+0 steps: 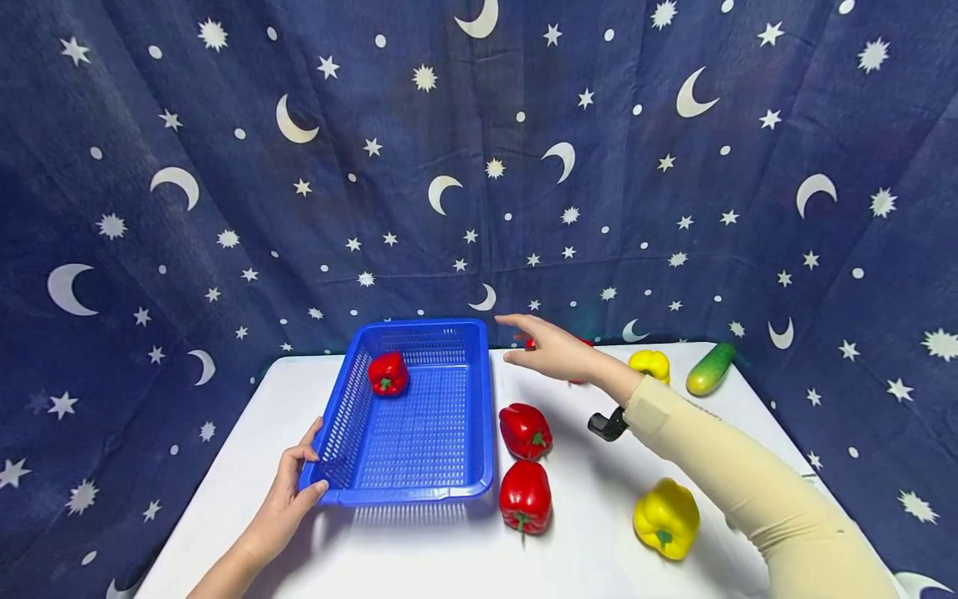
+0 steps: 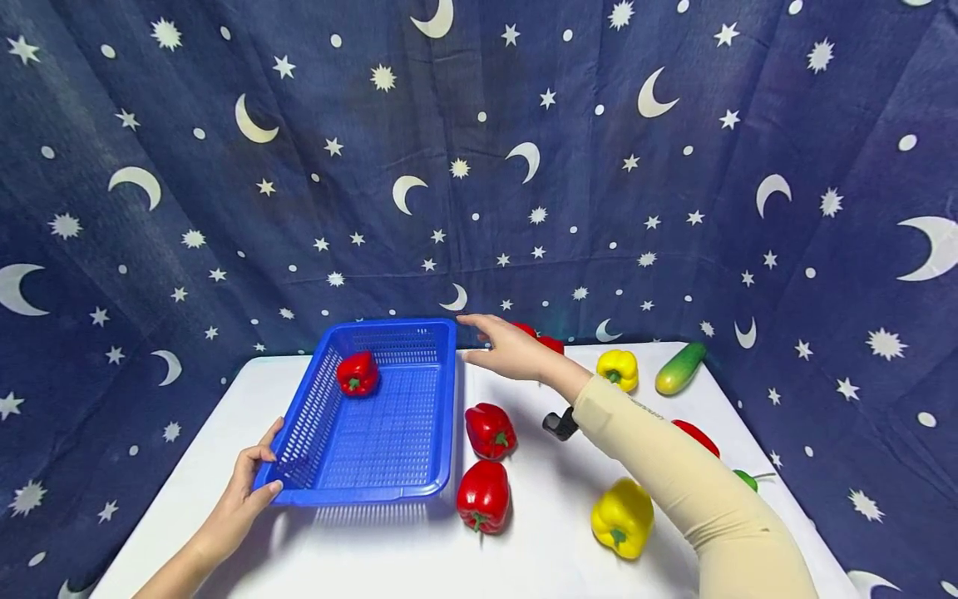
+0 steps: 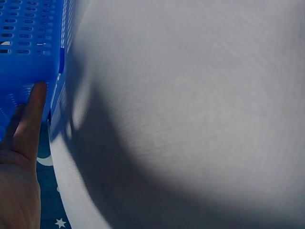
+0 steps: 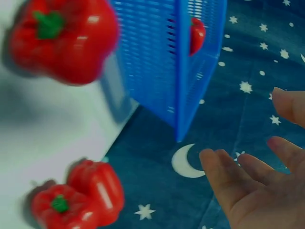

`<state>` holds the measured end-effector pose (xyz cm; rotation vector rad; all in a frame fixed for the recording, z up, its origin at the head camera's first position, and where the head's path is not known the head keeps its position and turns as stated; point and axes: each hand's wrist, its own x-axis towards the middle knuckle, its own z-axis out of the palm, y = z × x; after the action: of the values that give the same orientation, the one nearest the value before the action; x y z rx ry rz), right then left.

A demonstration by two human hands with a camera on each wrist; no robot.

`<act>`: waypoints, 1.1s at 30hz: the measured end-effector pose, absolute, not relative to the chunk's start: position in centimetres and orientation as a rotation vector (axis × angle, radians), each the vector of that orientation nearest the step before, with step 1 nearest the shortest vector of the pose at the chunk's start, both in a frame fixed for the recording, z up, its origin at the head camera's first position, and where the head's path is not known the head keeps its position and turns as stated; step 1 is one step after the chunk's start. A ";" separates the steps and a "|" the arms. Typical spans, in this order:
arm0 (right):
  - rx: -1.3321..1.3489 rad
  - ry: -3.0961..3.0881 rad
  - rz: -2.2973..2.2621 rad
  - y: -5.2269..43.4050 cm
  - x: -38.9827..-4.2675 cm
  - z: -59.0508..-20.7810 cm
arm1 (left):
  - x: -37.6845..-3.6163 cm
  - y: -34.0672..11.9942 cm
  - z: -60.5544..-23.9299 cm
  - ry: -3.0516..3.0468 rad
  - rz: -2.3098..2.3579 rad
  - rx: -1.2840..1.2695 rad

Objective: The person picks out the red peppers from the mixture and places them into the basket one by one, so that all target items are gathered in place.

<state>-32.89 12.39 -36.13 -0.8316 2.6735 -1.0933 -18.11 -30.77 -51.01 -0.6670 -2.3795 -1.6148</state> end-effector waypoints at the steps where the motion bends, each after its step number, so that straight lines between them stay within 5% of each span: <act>1: -0.831 2.685 -1.075 12.8 -32.7 -36.4 | -18.1 -30.8 -51.0 -2.382 -1.615 -0.667; 15: -0.846 2.651 -1.034 16.9 -29.9 -40.2 | -18.1 -30.9 -50.8 -2.369 -1.615 -0.677; 33: -0.679 2.270 -1.006 18.3 -31.0 -43.9 | -17.9 -30.6 -51.0 -2.320 -1.636 -0.705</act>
<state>-31.03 18.32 -43.92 -0.6789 2.2701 -1.0060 -17.95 -30.59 -50.97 -0.7047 -2.3205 -1.6359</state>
